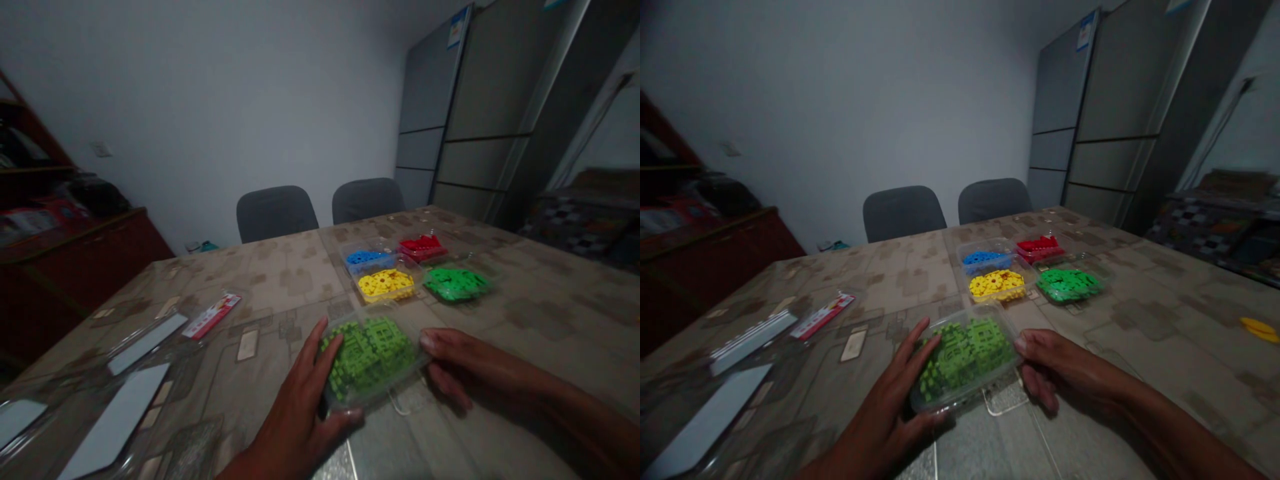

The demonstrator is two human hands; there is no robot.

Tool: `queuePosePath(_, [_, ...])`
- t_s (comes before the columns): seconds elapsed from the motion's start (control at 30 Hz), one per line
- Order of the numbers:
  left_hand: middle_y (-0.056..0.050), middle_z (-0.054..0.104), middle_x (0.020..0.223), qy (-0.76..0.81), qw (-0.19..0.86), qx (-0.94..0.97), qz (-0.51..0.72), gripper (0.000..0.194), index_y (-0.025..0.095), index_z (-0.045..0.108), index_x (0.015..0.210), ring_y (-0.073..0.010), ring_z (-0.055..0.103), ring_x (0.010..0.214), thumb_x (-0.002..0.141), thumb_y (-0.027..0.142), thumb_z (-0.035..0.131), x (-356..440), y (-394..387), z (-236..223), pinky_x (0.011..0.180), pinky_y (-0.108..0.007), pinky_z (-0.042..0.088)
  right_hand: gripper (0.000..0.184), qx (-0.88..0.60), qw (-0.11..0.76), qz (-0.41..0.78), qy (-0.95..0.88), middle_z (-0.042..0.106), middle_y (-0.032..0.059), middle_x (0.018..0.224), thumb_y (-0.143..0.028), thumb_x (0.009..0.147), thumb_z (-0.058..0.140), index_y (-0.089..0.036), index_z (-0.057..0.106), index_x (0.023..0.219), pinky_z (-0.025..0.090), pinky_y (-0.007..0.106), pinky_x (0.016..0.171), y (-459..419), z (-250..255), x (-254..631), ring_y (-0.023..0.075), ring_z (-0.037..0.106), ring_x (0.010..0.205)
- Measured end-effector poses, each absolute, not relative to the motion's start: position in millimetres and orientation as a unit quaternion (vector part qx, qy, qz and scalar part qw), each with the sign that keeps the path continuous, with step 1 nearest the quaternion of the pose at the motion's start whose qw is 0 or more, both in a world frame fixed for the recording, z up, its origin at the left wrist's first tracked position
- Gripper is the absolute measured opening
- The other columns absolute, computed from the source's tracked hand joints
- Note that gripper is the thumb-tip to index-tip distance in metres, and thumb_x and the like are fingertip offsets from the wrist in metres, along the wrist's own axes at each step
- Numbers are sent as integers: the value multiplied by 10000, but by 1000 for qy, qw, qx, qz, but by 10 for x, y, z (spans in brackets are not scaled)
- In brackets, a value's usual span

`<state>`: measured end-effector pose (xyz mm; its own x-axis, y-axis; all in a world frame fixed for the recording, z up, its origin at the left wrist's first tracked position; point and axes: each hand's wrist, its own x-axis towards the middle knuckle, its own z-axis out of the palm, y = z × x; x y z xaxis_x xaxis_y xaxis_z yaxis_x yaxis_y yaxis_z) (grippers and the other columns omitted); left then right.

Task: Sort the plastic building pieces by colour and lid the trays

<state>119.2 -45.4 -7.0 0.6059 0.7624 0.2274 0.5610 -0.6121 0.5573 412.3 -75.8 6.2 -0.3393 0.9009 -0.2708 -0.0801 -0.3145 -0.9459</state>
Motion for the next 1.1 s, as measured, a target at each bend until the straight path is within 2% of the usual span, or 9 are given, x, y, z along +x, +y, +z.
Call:
queuePosePath(0.13, [-123,231,1575,385,276,849,234,684,258,402,1408,-358,290,1395,797,426,661,1139,-331,59,1096,-588,277,533,-467,390,664,-434,634,27,523,-626,883,454,-144,577,691,345,185,373,-750,52,4083,88,524,361])
queuePosePath(0.23, [-94,277,1562,380,291,843,247,625,293,431,1390,-349,307,1390,818,434,637,1111,-275,102,1088,-599,289,591,-475,392,671,-412,624,31,511,-665,873,421,-134,600,686,334,183,365,-725,50,4077,89,517,359])
queuePosePath(0.43, [-97,360,1524,392,258,845,258,511,291,470,1366,-331,375,1358,873,370,580,1116,-272,115,1078,-572,337,531,-489,416,644,-416,577,-10,491,-655,840,493,-150,607,721,322,181,365,-704,92,4056,77,469,356])
queuePosePath(0.53, [-115,331,1537,391,251,851,245,539,261,445,1386,-336,363,1364,877,393,563,1111,-286,102,1081,-567,332,533,-505,443,607,-424,525,-34,481,-649,855,481,-154,598,694,317,185,395,-715,131,4009,63,421,379])
queuePosePath(0.63, [-127,264,1564,383,235,862,233,585,254,391,1416,-339,330,1380,882,430,548,1099,-314,50,1088,-564,318,517,-499,436,596,-454,447,-58,448,-632,866,486,-168,544,643,258,193,398,-730,156,3967,61,352,392])
queuePosePath(0.73, [-121,172,1592,379,198,877,219,646,283,293,1454,-337,284,1401,883,440,550,1103,-376,-31,1089,-554,321,500,-491,411,610,-468,431,-63,459,-635,829,542,-184,489,620,197,204,395,-747,165,3959,59,308,397])
queuePosePath(0.87, [-138,40,1607,368,133,897,207,775,295,128,1491,-346,196,1427,872,418,578,1146,-471,-135,1086,-538,337,513,-486,377,634,-469,443,-56,461,-646,805,570,-178,497,606,198,215,421,-767,156,4002,63,302,418])
queuePosePath(1.0, [-168,23,1602,362,99,904,204,795,295,54,1496,-355,191,1426,889,384,559,1183,-501,-171,1068,-540,365,472,-471,372,653,-461,449,-64,470,-599,824,586,-171,519,636,195,206,418,-768,126,4051,58,296,418])
queuePosePath(1.1, [-176,70,1597,357,73,908,205,807,316,52,1493,-362,245,1410,879,390,569,1173,-486,-154,1047,-555,389,454,-477,371,654,-455,469,-62,470,-588,830,579,-174,527,653,209,195,401,-758,111,4060,59,316,403])
